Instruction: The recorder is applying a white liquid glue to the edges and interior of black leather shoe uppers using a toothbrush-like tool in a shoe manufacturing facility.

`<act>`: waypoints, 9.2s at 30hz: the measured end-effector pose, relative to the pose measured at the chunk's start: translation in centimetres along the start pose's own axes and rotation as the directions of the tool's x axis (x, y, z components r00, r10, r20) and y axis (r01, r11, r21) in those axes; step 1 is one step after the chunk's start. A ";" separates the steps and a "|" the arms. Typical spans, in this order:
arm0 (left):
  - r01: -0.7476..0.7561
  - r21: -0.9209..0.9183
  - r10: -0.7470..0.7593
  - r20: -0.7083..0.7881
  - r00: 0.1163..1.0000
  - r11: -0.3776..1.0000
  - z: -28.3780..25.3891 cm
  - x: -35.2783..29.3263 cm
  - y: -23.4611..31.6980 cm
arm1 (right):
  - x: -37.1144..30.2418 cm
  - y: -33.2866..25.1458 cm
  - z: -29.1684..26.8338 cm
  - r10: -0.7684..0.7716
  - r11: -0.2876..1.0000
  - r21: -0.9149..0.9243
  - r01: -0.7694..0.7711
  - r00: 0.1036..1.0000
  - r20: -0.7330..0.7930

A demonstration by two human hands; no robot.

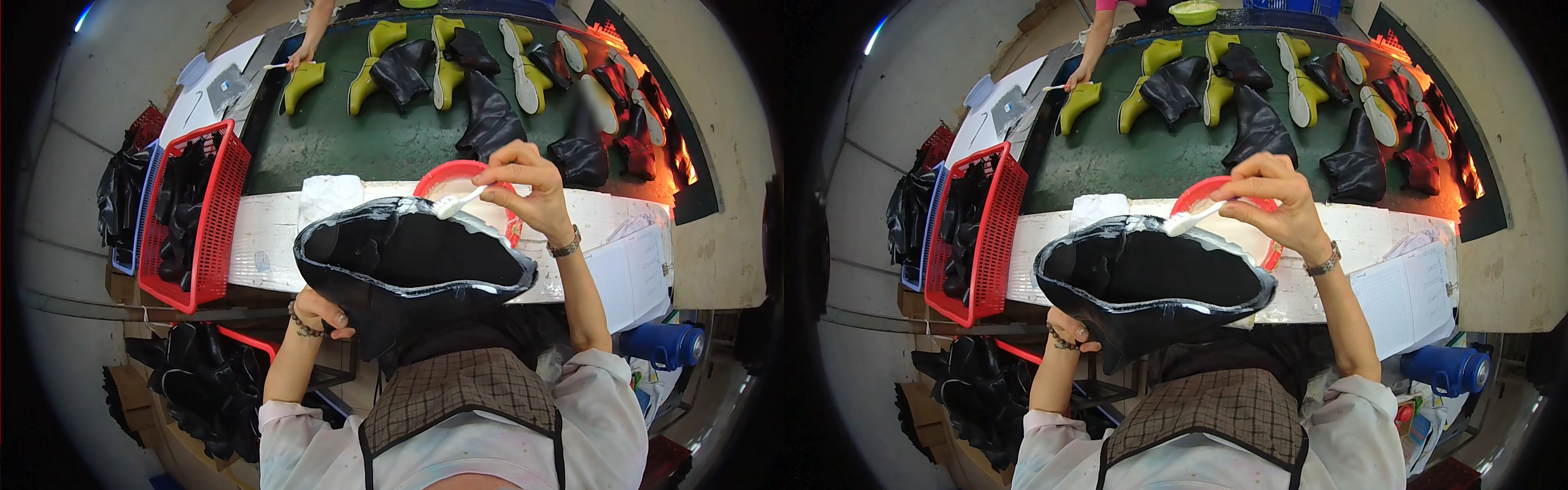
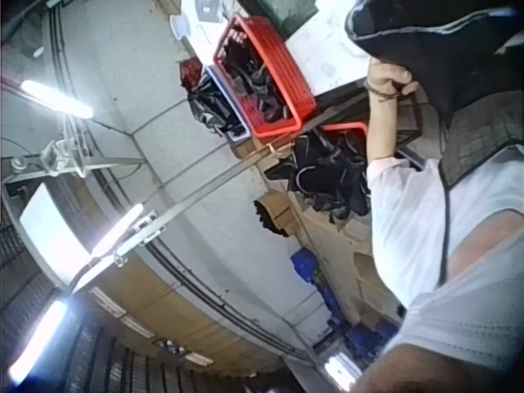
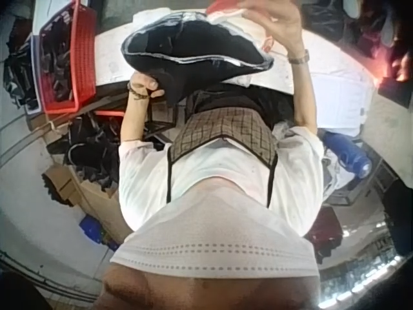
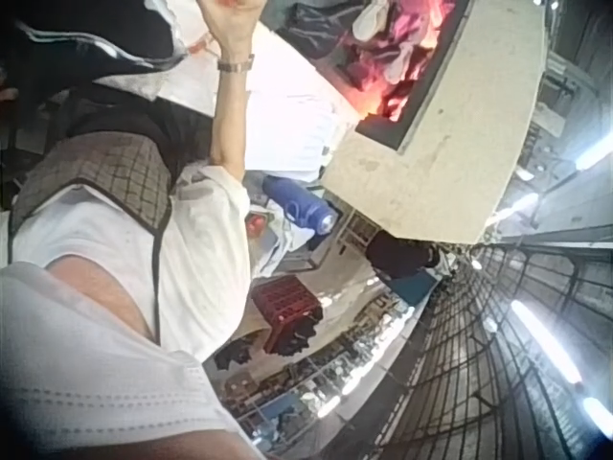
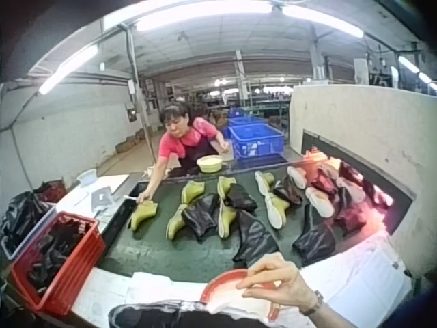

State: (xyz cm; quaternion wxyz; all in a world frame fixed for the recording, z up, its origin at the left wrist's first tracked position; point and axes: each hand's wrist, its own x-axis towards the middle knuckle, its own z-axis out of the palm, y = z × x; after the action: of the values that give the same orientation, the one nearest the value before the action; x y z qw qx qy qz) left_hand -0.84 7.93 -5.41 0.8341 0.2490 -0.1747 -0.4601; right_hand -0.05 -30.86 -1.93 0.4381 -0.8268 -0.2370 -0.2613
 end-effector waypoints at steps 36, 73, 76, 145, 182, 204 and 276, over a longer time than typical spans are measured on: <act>0.977 0.054 0.978 -0.047 -0.202 0.205 -17.5 -3.9 27.8 | -19.9 6.2 -2.3 0.679 0.289 -0.603 -0.744 0.603 -0.418; 0.453 0.840 0.617 -0.192 0.763 -0.298 -6.8 3.8 -0.8 | -6.8 -0.6 0.2 0.526 0.636 -0.720 -0.278 0.839 0.141; 0.529 0.731 0.659 -0.146 0.738 -0.431 -9.1 7.2 -2.1 | -6.8 -1.6 0.6 0.574 0.635 -0.713 -0.297 0.799 0.178; 0.327 0.849 0.212 -0.440 0.873 0.416 7.0 12.7 3.5 | -6.5 -3.0 -0.6 0.345 0.935 0.132 -0.328 0.928 -0.137; -0.103 0.755 0.564 -0.383 0.731 0.647 3.7 18.1 6.7 | -2.1 -6.8 8.5 0.293 0.945 0.119 -0.305 0.950 0.107; 0.023 1.000 0.314 -0.016 0.949 -0.021 3.0 6.7 0.6 | -7.6 0.7 0.6 0.394 0.614 -0.762 -0.205 0.917 0.070; -0.211 0.959 0.572 0.283 0.770 -0.189 5.5 11.6 1.1 | -4.5 -6.1 -1.9 0.081 0.995 -0.053 -0.089 0.987 -0.136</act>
State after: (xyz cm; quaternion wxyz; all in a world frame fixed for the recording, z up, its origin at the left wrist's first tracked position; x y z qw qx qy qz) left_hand 3.00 -2.87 0.42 0.5116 0.7469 -0.4045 0.1298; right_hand -7.65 -30.18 -0.24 0.4391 -0.8293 -0.1640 -0.3040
